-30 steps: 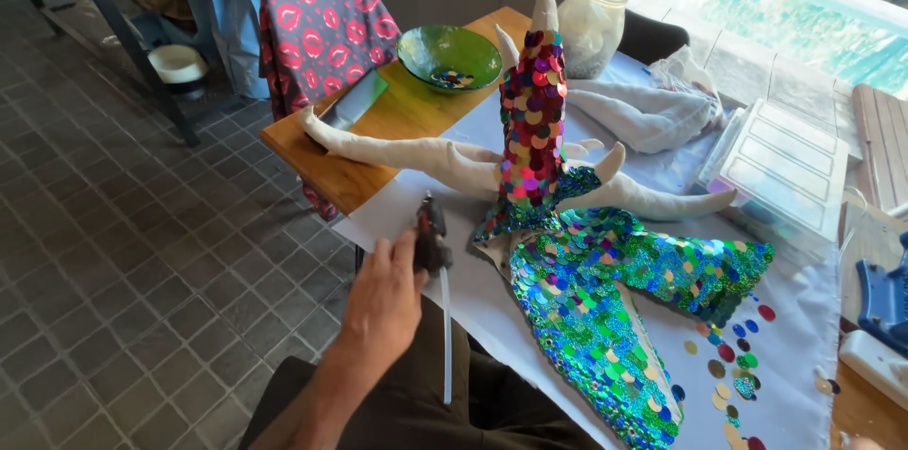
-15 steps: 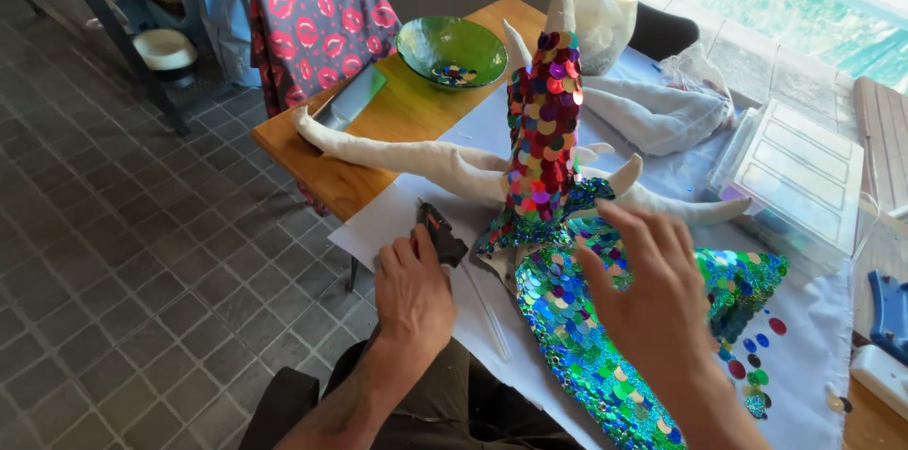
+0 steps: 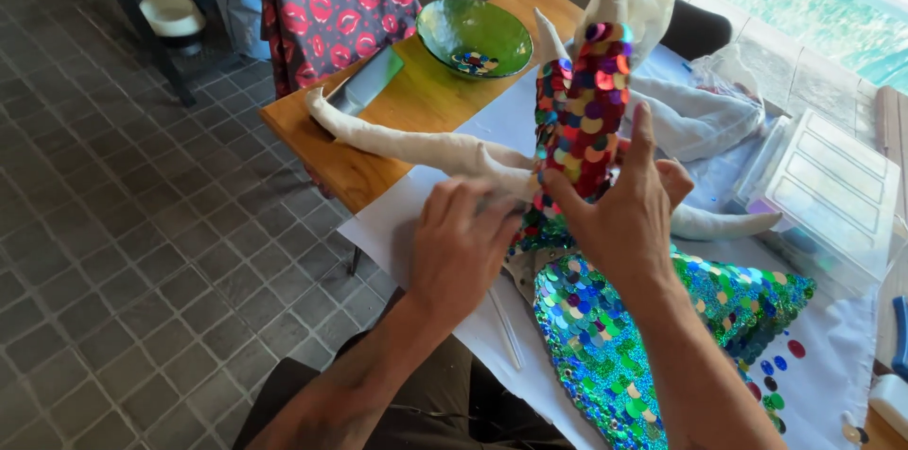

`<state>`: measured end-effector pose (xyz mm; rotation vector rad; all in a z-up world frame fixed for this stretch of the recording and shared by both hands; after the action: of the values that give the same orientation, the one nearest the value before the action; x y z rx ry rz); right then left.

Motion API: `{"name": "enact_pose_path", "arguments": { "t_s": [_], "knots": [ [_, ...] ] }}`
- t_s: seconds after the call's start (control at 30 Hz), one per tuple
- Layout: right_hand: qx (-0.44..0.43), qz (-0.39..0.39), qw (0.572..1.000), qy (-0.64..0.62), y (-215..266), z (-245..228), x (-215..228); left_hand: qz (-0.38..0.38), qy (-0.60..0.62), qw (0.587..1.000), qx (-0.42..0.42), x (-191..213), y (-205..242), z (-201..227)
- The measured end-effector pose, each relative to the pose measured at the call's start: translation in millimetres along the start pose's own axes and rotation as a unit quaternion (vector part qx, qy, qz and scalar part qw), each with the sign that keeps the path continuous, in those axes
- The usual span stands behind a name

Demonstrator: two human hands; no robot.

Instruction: Decorating a stuffed craft object by gluing sequins onto it using a hot glue gun

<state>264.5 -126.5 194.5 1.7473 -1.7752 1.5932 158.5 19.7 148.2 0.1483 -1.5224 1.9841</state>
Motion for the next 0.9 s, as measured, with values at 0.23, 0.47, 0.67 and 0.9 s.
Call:
{"name": "enact_pose_path", "arguments": {
  "t_s": [0.23, 0.47, 0.67, 0.9],
  "knots": [
    [-0.081, -0.019, 0.996, -0.044, 0.2, 13.4, 2.6, -0.010, 0.011, 1.000, 0.018, -38.3, -26.7, -4.9],
    [-0.071, -0.010, 0.996, -0.045, 2.9, 15.5, 3.7, -0.024, 0.070, 0.997, 0.023, -44.0, -35.6, -15.0],
    [-0.083, -0.019, 0.995, -0.048, 4.2, 14.1, 2.1, -0.034, 0.125, 0.990, 0.049, -49.7, -36.3, -24.2],
    [-0.077, -0.020, 0.996, -0.036, 3.0, 12.7, 1.3, -0.113, 0.195, 0.964, 0.144, -71.7, -32.9, -34.5]
  ]
}}
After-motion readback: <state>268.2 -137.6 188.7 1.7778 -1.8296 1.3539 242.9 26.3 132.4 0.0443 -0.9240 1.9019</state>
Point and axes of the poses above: each hand's wrist, its own y-axis away from the middle knuckle, its own x-axis out of the back of the hand, z = x × y, the point moved 9 cm from there along -y, towards the middle knuckle, and after that the axes turned 5 degrees about -y, right-handed, at the moved point
